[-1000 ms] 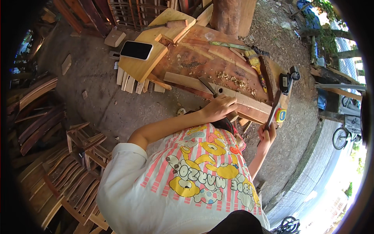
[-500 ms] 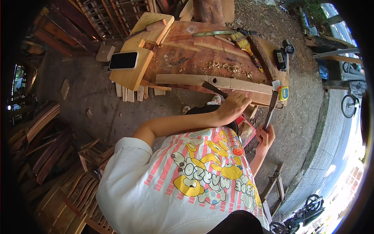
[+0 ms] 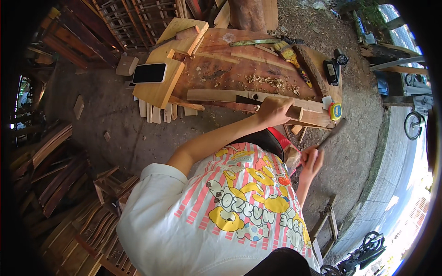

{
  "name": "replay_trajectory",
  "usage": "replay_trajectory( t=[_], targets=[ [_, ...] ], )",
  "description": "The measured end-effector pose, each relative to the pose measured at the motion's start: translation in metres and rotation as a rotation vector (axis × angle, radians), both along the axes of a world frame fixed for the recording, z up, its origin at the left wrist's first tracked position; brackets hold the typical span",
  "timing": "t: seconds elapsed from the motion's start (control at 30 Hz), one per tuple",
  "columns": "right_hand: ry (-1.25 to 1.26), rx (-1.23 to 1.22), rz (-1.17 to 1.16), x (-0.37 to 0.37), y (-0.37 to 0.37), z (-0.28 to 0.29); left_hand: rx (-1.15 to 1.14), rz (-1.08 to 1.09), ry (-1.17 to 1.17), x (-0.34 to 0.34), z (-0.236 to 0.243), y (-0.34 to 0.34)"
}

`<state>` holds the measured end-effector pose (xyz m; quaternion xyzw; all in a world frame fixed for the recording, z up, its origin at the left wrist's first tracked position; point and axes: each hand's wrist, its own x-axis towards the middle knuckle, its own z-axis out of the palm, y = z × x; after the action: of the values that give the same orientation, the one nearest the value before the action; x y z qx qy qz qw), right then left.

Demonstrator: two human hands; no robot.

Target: The person carries a wooden board to the workbench, sands its surface with sandpaper, and sweeps it with a brush. Then, the person measures a wooden piece with a tape measure and carves it using chisels.

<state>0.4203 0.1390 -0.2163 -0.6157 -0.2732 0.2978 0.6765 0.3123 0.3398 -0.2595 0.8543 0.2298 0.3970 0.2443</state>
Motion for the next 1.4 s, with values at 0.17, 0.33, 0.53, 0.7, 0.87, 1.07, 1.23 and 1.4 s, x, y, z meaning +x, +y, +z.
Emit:
replay_trajectory(
  t=[0.17, 0.33, 0.53, 0.7, 0.87, 1.07, 1.23, 1.4],
  targets=[
    [-0.189, -0.343, 0.182, 0.012, 0.000, -0.022, -0.007, 0.039, 0.045, -0.005, -0.003, 0.001],
    [0.160, 0.022, 0.019, -0.009, 0.015, -0.012, 0.011, 0.054, 0.019, -0.008, -0.004, 0.005],
    [-0.316, -0.336, 0.248, -0.005, 0.025, -0.008, 0.019, 0.066, 0.060, -0.028, -0.006, 0.011],
    [-0.349, -0.223, 0.225, -0.017, 0.033, -0.025, 0.040, 0.079, 0.052, -0.042, -0.005, 0.015],
    [-0.542, -0.348, 0.435, -0.021, 0.047, -0.017, 0.055, 0.097, 0.136, -0.064, -0.010, 0.023],
    [-0.605, -0.251, 0.513, -0.036, 0.069, -0.032, 0.063, 0.137, 0.111, -0.083, -0.015, 0.025],
    [-0.439, -0.133, 0.465, -0.045, 0.071, -0.012, 0.076, 0.139, 0.055, -0.108, -0.010, 0.032],
    [-0.592, -0.241, 0.550, -0.062, 0.089, -0.016, 0.085, 0.141, 0.039, -0.121, -0.010, 0.038]
  ],
)
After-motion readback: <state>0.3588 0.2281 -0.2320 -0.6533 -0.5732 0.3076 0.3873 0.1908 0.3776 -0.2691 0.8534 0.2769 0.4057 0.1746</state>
